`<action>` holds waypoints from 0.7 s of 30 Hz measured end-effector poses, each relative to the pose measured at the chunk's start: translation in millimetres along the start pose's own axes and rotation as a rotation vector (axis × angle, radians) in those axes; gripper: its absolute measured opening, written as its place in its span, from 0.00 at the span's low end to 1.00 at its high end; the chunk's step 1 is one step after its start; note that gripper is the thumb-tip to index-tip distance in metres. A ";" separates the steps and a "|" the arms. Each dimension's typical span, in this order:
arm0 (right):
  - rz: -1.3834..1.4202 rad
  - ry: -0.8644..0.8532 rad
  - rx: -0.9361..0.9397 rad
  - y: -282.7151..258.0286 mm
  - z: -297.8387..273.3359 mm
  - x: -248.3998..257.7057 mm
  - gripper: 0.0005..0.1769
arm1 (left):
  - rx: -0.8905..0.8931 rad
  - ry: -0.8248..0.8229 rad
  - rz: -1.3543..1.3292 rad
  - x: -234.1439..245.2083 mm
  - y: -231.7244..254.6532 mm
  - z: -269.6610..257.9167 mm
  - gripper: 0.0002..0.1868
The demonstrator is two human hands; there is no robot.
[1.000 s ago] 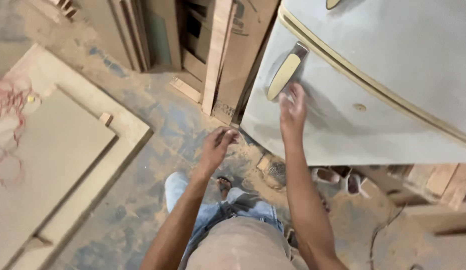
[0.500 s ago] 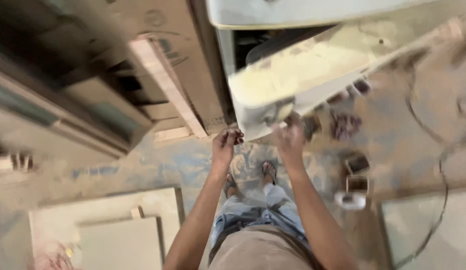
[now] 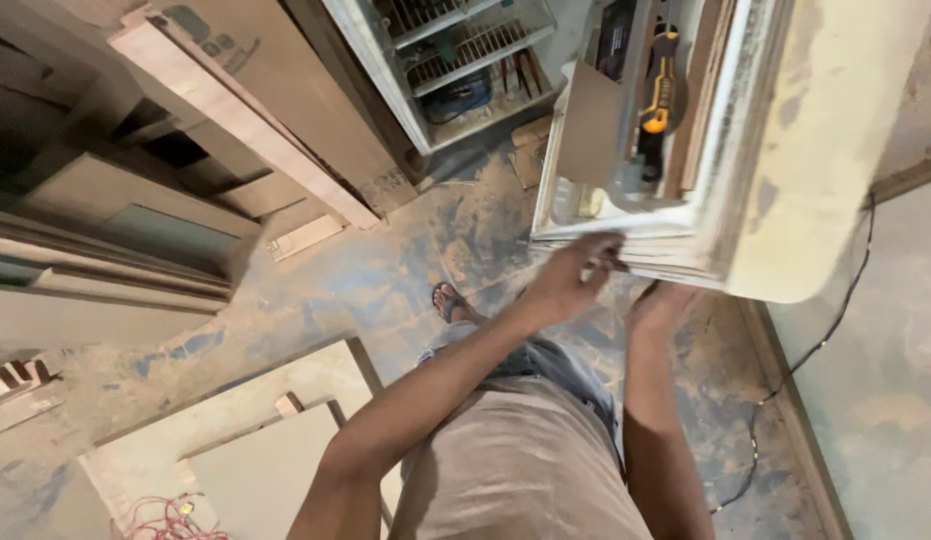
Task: The person retrieves a circular saw from a cabinet and plugs it into a power source. They then measure a wooden plank with a tape measure, adjust the saw blade depth, and mark the wood with a pencil and square before preparing to cut.
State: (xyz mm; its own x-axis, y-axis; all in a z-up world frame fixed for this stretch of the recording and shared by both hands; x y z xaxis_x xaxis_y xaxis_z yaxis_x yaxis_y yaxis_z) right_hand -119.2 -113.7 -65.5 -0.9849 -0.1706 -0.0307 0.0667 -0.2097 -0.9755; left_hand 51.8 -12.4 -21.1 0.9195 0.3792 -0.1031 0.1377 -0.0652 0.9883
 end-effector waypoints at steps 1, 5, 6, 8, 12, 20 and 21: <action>0.034 0.025 -0.005 -2.4 9.0 11.6 0.28 | -0.061 -0.044 0.038 -17.3 4.0 0.1 0.20; 0.193 0.204 -0.110 24.7 52.3 74.0 0.29 | -0.139 -0.158 0.023 -71.4 -4.6 8.1 0.19; 0.228 0.268 -0.165 37.6 57.0 94.2 0.30 | -0.068 -0.155 0.073 -78.8 -17.1 8.2 0.18; 0.297 0.236 -0.141 50.0 70.9 113.7 0.30 | 0.067 -0.149 0.180 -78.8 -41.6 14.5 0.15; 0.418 0.289 -0.196 78.3 93.1 142.5 0.34 | -0.001 -0.062 0.158 -68.6 -52.2 19.8 0.16; 0.044 0.163 -0.473 177.9 -19.1 130.9 0.36 | 0.357 0.056 -0.033 1.8 -101.7 -16.8 0.17; 0.052 0.160 -0.596 193.5 -29.5 130.5 0.34 | 0.391 0.079 -0.031 8.5 -107.7 -22.4 0.16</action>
State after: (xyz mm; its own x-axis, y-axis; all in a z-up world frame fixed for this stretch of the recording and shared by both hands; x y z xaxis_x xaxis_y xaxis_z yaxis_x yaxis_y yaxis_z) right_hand -239.5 -148.1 -264.7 -0.9976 -0.0096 -0.0687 0.0600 0.3768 -0.9243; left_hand 36.6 18.5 -125.9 0.8836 0.4557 -0.1081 0.3087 -0.3933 0.8660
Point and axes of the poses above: each hand's wrist, its own z-axis towards the middle knuckle, its own x-axis out of the back of the hand, y = z × x, the point moved 9 cm from there along z, towards the middle knuckle, and after that the axes turned 3 degrees about x, right-handed, at the moved point
